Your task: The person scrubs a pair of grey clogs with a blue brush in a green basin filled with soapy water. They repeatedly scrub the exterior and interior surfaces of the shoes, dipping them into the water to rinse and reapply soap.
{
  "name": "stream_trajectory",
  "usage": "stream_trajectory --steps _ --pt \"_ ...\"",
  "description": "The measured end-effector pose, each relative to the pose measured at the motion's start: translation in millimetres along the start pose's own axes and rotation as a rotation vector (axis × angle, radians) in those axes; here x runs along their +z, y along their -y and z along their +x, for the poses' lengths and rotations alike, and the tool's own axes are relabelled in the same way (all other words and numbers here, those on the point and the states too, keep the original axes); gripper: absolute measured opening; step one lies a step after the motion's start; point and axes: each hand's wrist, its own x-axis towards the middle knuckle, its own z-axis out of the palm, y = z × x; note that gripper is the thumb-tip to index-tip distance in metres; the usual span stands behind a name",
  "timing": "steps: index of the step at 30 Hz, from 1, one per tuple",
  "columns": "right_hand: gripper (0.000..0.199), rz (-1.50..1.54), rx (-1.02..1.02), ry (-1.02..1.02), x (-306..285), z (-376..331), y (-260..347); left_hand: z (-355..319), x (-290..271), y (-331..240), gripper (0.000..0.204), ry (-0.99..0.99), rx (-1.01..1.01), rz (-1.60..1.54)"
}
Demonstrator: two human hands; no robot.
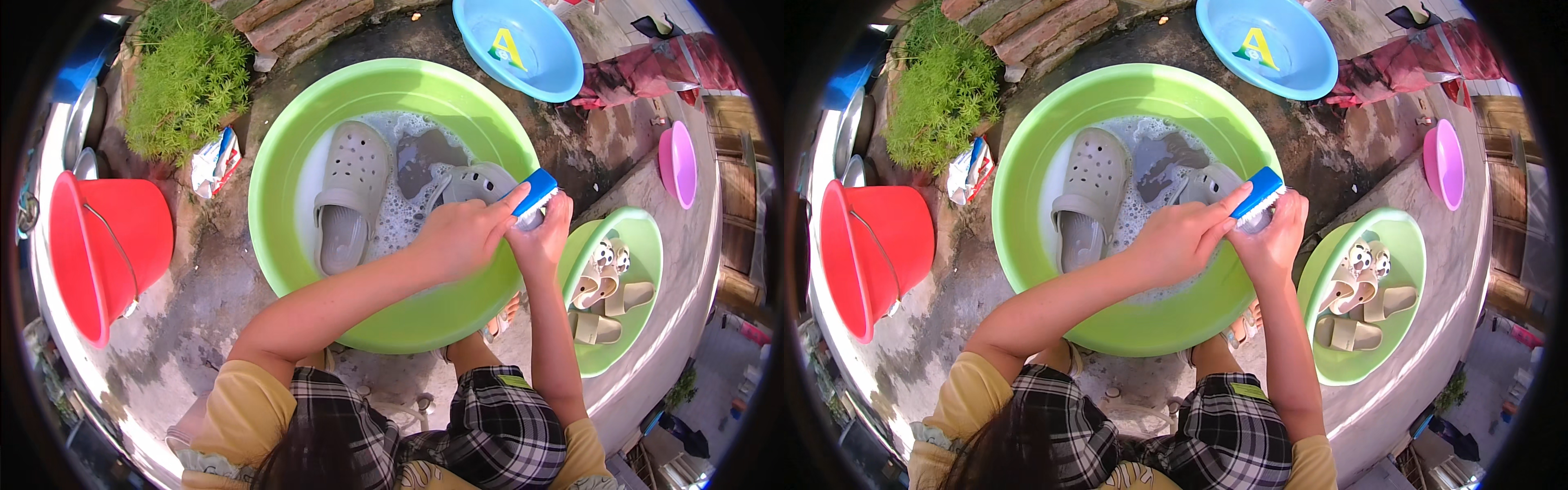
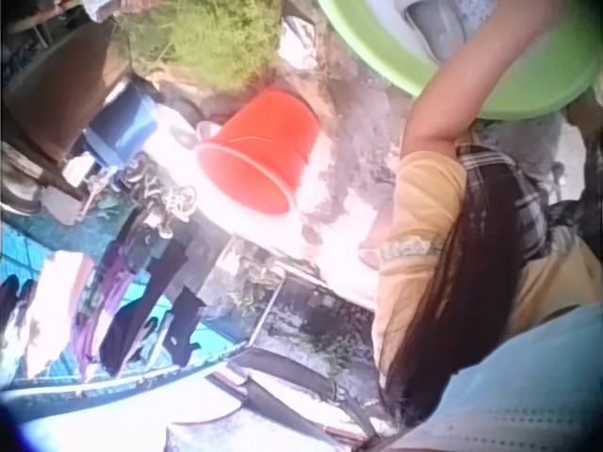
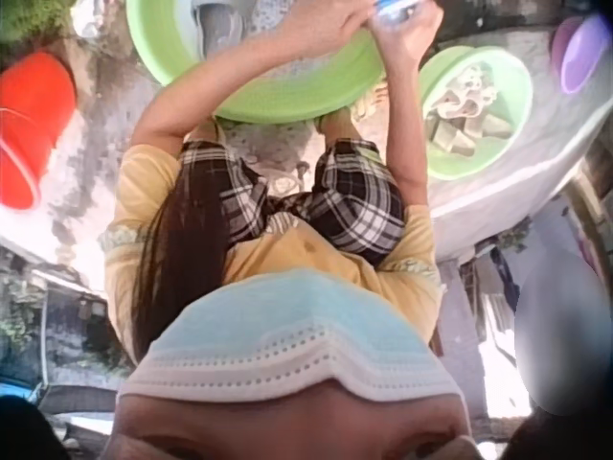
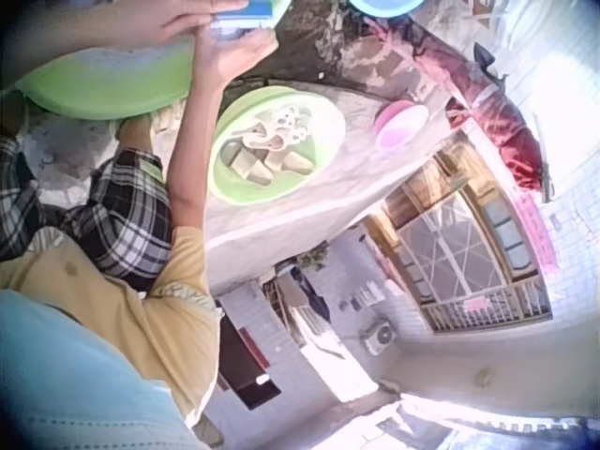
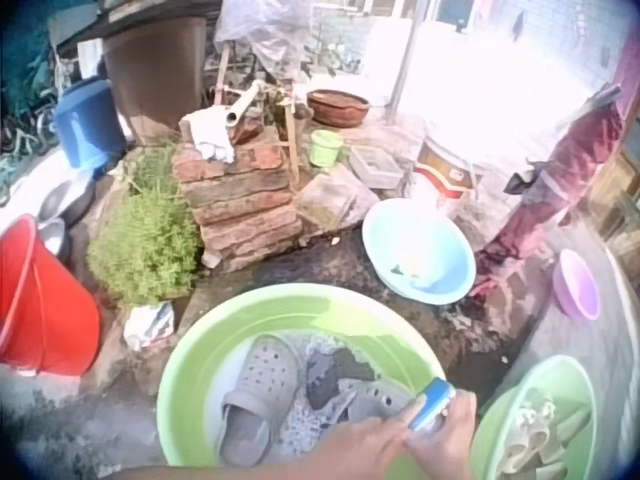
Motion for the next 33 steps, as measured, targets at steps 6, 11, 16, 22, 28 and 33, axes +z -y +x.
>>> stream_trajectory --steps 6,11,16,22,28,33 --pt "0.056 0.063 0.141 0.031 -9 13 -6 30 -4 18 0.046 -0.044 -0.146 -0.058" --pt "0.059 0.058 0.167 0.069 -8 16 -11 23 -6 9 0.042 -0.008 0.004 0.161" --pt "0.060 0.093 0.177 0.093 -14 23 0 22 -9 21 0.043 -0.035 -0.142 0.062" --pt "0.071 0.138 0.166 0.128 -16 15 6 11 -16 37 0.045 -0.017 -0.259 0.130" --pt "0.074 0.117 0.181 0.164 -13 15 3 0 -9 2 0.044 0.006 -0.063 0.060" --pt "0.075 0.108 0.160 0.176 -20 16 8 16 -18 44 0.049 0.045 -0.260 0.026"
